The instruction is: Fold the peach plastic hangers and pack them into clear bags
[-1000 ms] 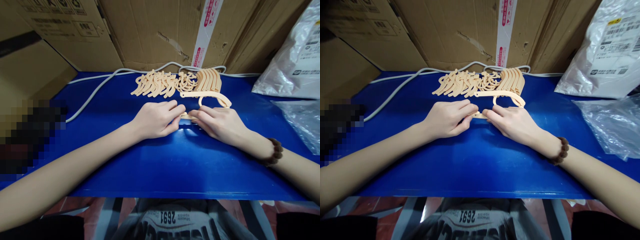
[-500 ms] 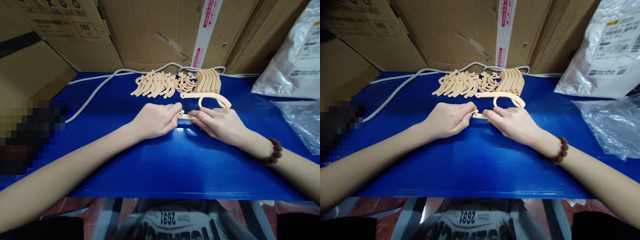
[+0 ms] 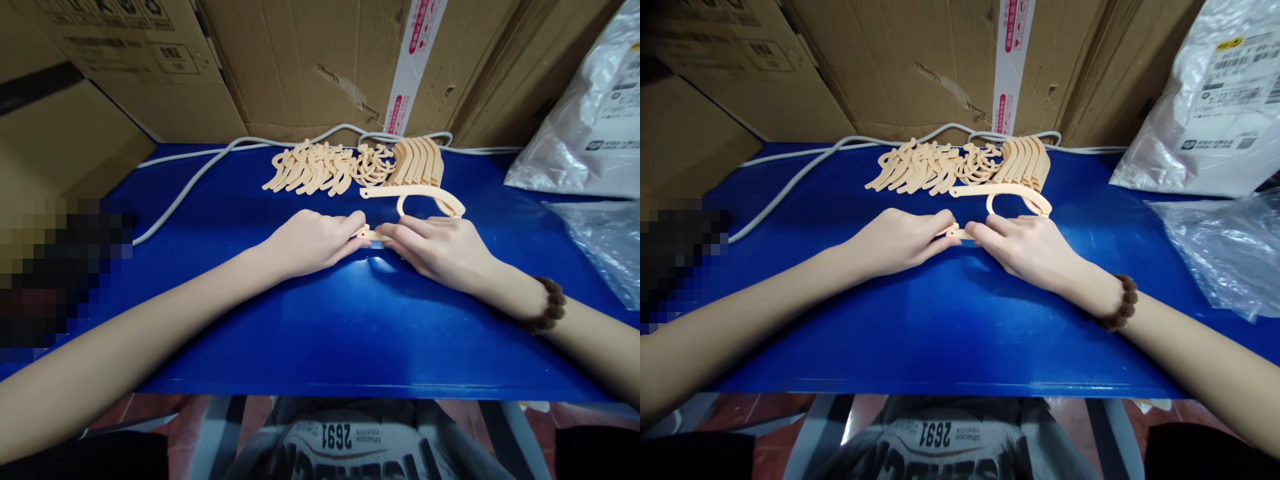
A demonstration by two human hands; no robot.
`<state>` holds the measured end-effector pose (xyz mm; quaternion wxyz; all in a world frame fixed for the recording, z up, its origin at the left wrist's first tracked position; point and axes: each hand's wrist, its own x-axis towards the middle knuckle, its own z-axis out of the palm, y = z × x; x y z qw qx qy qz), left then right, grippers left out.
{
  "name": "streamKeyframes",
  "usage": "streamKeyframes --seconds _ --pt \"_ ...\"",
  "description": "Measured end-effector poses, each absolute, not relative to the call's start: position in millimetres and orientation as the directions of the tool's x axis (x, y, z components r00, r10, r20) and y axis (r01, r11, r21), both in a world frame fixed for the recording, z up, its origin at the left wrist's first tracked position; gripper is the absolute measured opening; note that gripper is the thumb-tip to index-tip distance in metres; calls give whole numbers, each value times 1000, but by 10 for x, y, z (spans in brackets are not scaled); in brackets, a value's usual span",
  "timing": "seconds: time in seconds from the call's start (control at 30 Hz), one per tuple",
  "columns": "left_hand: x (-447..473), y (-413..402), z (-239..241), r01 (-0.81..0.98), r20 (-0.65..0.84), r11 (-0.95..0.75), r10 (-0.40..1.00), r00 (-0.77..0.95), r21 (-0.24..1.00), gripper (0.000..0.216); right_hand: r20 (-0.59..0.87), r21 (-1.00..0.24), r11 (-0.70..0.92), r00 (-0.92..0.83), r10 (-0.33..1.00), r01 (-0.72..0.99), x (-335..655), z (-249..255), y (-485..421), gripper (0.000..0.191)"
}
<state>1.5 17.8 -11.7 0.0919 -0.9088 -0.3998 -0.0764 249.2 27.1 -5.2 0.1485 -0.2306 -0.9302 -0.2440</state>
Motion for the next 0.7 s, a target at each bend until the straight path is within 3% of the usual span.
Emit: streamKeyframes --seconds 0.37,0.7 --pt "18 168 -143 727 243 -666 687 685 -167 48 372 242 823 -832 411 515 2480 -69 287 29" --pt "3 164 -139 692 278 -675 634 722 -256 50 403 262 839 -844 355 478 2497 -72 304 28"
